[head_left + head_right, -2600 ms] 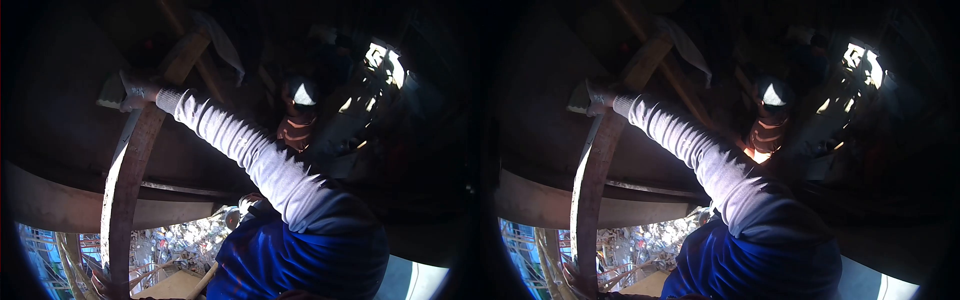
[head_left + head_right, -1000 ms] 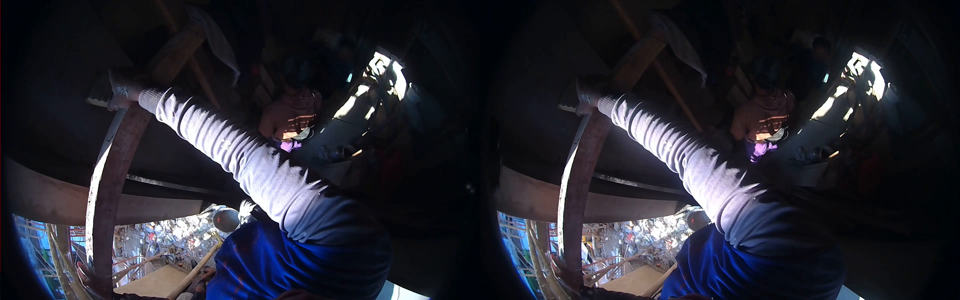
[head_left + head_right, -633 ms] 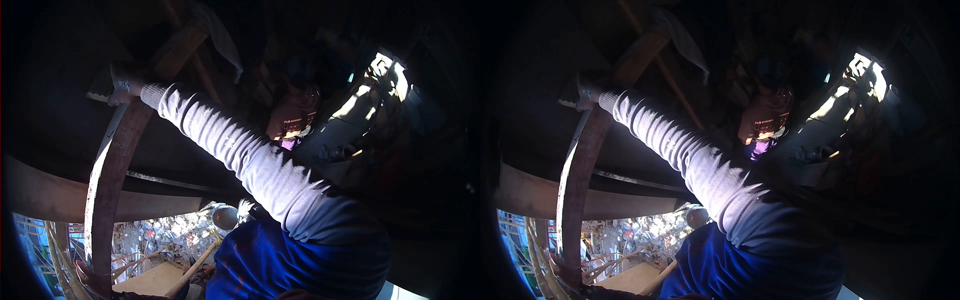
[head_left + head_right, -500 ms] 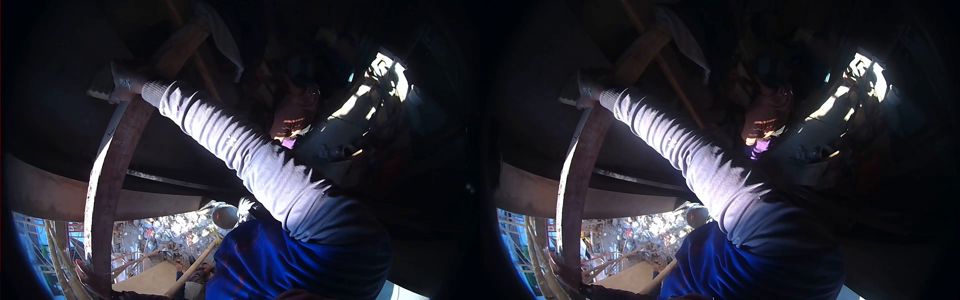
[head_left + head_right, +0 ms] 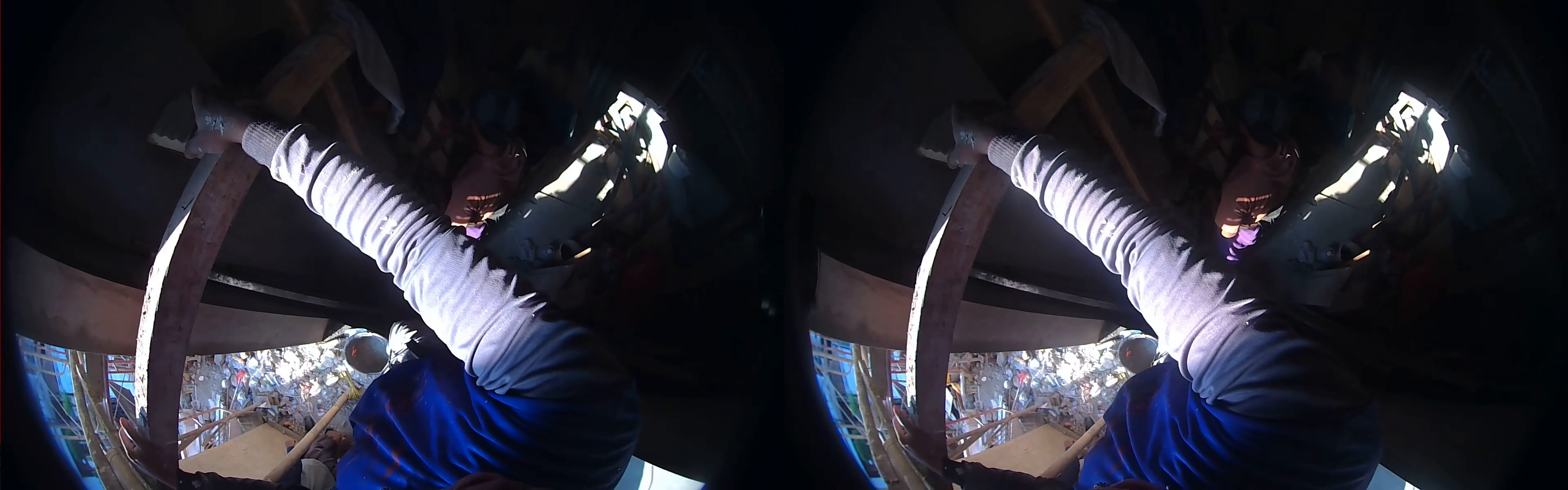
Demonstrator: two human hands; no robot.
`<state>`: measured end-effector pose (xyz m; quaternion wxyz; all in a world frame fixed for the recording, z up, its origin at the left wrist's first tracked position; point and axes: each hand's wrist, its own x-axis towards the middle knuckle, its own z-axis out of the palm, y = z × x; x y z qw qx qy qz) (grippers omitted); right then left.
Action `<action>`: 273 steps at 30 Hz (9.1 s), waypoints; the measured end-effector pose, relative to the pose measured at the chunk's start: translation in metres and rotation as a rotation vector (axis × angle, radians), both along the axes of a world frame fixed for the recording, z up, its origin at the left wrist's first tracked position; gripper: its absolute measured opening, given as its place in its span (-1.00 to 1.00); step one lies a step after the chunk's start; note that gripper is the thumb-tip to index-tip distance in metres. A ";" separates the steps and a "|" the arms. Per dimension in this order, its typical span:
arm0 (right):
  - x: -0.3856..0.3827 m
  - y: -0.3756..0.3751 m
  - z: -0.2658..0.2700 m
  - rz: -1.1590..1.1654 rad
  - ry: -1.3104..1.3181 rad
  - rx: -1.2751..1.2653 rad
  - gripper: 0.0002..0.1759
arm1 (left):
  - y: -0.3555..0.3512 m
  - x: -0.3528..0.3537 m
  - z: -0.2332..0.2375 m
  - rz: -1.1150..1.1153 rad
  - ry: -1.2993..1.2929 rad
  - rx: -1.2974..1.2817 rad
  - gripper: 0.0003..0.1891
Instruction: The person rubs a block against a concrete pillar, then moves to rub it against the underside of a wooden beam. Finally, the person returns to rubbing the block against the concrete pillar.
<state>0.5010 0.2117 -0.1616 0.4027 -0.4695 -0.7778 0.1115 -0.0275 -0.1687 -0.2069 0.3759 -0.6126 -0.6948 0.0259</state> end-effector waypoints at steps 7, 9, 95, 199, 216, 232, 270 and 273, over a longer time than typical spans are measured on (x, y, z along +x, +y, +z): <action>-0.001 -0.002 0.000 0.036 0.026 -0.029 -0.01 | 0.007 0.011 -0.011 -0.123 0.022 0.151 -0.34; 0.006 -0.012 0.008 0.030 -0.004 -0.053 -0.02 | 0.008 0.002 -0.013 -0.112 0.005 0.138 -0.33; -0.004 0.011 -0.003 0.035 -0.008 0.010 -0.04 | 0.014 0.078 0.006 0.101 -0.682 0.324 -0.44; 0.001 0.003 -0.003 0.005 -0.035 -0.027 0.20 | 0.020 0.087 0.005 0.080 -0.739 0.429 -0.40; 0.002 0.005 -0.003 -0.014 -0.022 0.025 -0.02 | 0.017 0.083 0.005 0.081 -0.744 0.433 -0.48; 0.007 -0.006 0.002 -0.019 -0.029 0.048 -0.11 | 0.020 0.090 0.003 0.058 -0.709 0.477 -0.45; 0.007 -0.004 0.001 -0.021 -0.021 0.091 -0.15 | 0.022 0.087 0.001 0.041 -0.701 0.492 -0.47; 0.007 -0.007 0.002 -0.024 -0.014 0.092 -0.14 | 0.023 0.092 0.005 0.080 -0.795 0.515 -0.47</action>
